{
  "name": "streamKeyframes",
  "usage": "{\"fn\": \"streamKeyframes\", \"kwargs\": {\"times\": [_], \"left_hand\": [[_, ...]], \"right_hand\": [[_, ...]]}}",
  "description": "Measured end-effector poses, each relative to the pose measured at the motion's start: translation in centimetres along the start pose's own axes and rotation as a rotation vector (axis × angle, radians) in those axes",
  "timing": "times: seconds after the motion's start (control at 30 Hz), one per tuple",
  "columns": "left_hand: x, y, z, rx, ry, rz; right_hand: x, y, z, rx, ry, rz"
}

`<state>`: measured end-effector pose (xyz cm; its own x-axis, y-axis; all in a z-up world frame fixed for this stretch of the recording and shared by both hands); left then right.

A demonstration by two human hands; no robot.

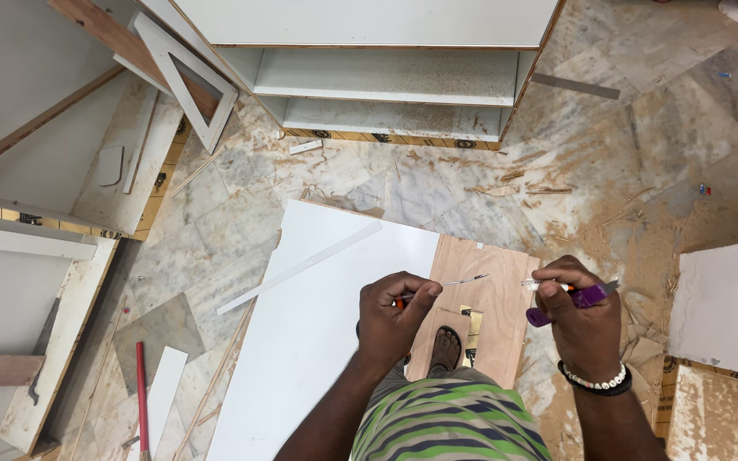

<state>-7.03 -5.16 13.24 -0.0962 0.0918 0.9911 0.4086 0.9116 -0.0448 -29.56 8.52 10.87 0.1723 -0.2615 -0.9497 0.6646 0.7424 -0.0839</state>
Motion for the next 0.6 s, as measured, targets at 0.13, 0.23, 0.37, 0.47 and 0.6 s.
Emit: {"fn": "streamKeyframes", "kwargs": {"times": [0.13,0.23,0.37,0.47,0.6], "left_hand": [[-0.1,0.5,0.4,-0.006,-0.058,-0.012],[0.1,0.7,0.7,-0.024,-0.081,0.0],[0.7,0.8,0.6,-0.024,-0.11,0.048],[0.8,1.0,0.6,-0.028,-0.117,0.053],[0.8,1.0,0.6,-0.037,-0.113,0.056]], "right_hand": [[0.3,0.6,0.8,-0.012,0.023,0.013],[0.5,0.8,1.5,-0.015,0.046,0.013],[0.7,0.6,2.0,-0.039,0.083,0.021],[0.9,0.6,2.3,-0.059,0.06,0.032],[1.2,0.5,2.1,-0.031,-0.02,0.071]]}}
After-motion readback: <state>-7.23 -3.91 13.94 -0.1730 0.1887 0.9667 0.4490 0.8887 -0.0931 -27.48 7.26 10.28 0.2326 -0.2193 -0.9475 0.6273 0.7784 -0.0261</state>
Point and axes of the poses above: each hand's wrist, its own y-axis away from the middle knuckle, its own z-axis out of the palm, x = y × z, the point moved 8 cm from there along -y, towards the middle knuckle, and after that the axes turned 7 degrees about x, right-handed, at the moved point
